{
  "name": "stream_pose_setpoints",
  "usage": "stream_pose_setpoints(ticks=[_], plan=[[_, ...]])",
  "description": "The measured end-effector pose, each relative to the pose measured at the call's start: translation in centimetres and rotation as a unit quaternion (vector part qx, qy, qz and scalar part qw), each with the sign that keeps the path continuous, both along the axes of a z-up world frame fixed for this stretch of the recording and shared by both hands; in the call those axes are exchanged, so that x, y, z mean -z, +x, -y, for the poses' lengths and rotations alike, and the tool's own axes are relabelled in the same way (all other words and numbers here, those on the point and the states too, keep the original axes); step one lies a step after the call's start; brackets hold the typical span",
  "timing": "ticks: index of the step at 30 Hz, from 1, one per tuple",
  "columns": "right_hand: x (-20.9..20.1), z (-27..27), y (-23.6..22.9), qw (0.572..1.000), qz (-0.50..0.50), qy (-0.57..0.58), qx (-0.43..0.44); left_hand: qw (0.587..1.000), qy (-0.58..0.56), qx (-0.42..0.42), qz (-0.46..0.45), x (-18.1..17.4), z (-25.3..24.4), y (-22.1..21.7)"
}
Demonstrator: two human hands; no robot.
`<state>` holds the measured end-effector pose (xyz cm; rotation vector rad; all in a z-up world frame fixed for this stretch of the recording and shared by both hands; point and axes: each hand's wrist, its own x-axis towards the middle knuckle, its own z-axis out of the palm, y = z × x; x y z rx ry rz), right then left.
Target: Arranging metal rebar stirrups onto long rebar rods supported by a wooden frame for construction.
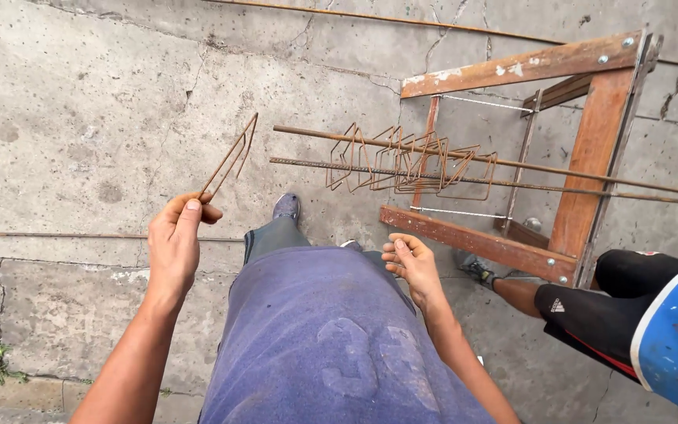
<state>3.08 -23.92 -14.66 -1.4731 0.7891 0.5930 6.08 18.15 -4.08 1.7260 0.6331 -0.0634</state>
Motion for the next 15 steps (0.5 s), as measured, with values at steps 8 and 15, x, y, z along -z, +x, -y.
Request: stream_pose_setpoints(ticks=[8, 15], plan=[[0.0, 0.3, 1.1, 0.995, 0.031, -0.068, -0.071, 0.983, -0.185, 0.004, -0.001, 14.0, 1.3, -0.7], [-1.6, 0.3, 0.6, 0.987, 0.03, -0.103, -0.121, 0.969, -0.239, 0.064, -0.018, 24.2, 5.4, -1.5]])
